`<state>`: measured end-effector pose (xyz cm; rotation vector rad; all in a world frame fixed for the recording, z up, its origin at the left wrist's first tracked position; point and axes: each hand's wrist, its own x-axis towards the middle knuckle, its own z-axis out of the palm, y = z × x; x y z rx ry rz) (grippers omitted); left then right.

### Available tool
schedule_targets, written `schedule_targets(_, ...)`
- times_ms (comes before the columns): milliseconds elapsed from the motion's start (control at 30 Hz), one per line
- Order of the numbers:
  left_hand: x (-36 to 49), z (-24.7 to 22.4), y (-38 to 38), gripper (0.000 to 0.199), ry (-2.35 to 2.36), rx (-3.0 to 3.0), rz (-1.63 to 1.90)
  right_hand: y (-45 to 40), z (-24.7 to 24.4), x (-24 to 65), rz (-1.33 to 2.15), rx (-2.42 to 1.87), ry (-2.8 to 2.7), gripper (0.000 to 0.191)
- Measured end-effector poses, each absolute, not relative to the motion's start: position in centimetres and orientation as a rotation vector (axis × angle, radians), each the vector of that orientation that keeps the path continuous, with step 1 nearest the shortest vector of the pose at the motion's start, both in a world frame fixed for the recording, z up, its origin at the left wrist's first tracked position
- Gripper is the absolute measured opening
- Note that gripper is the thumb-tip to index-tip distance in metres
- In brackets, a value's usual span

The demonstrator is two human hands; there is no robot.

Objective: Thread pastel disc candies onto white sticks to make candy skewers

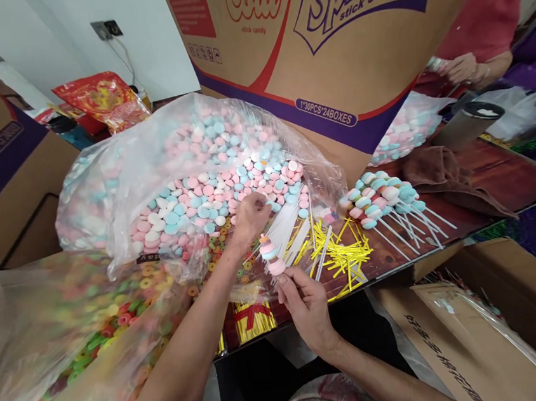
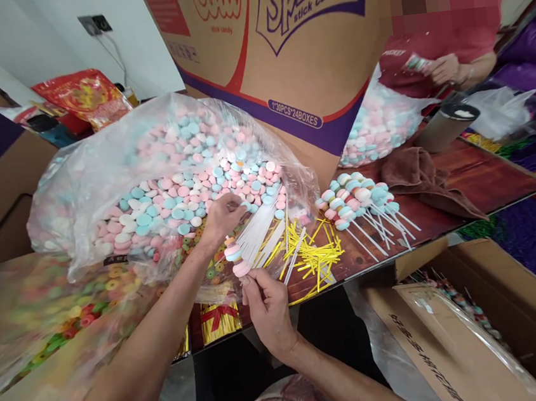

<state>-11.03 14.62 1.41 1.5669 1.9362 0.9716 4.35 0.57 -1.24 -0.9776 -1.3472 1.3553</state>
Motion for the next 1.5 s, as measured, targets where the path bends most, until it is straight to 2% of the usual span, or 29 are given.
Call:
schedule_targets(167,-13.8,1.3,10.4,0.009,2.175,1.773,0.773,0.6,-1.4,4.4,1.372,-0.975,-1.349,0.033)
schedule_targets(300,-14.1,1.2,8.6,0.019,2.210,1.946,0.595,0.5,-1.7,4.5,1.400,-0.988,-1.343,0.032)
schedule_targets(400,-13.7,1.1,8.6,0.029,2.177,2.012,0.589,0.5,-1.9,4.5,1.409,-0.986,-1.356,0.033)
schedule_targets(500,-13.6,0.6,8.8,0.035,2.112,2.074,0.640,0.5,-1.9,4.5,1.399,-0.992,-1.366,0.033)
schedule_targets(767,-14.4,-0.6,7.9,0.032,1.985,1.992,0.932,0.7,-1.7,4.5,1.389,-1.016,-1.412,0.034)
schedule_targets(900,-14.2,0.0,6.9,0.027,1.805,1.503,1.273,1.0,-1.2,4.5,1.403,-1.029,-1.460,0.033)
schedule_targets(1000,-13.9,0.6,5.8,0.040,1.594,1.124,1.402,1.1,-1.1,4.5,1.377,-1.013,-1.529,0.034)
schedule_targets(1233,-12.9,1.2,4.0,0.035,1.472,1.033,1.506,1.2,-1.2,4.6,1.348,-1.020,-1.614,0.033)
schedule_targets(1500,-12.7,0.4,3.3,0.027,1.633,1.254,1.489,1.3,-1.2,4.6,1.321,-1.025,-1.629,0.033)
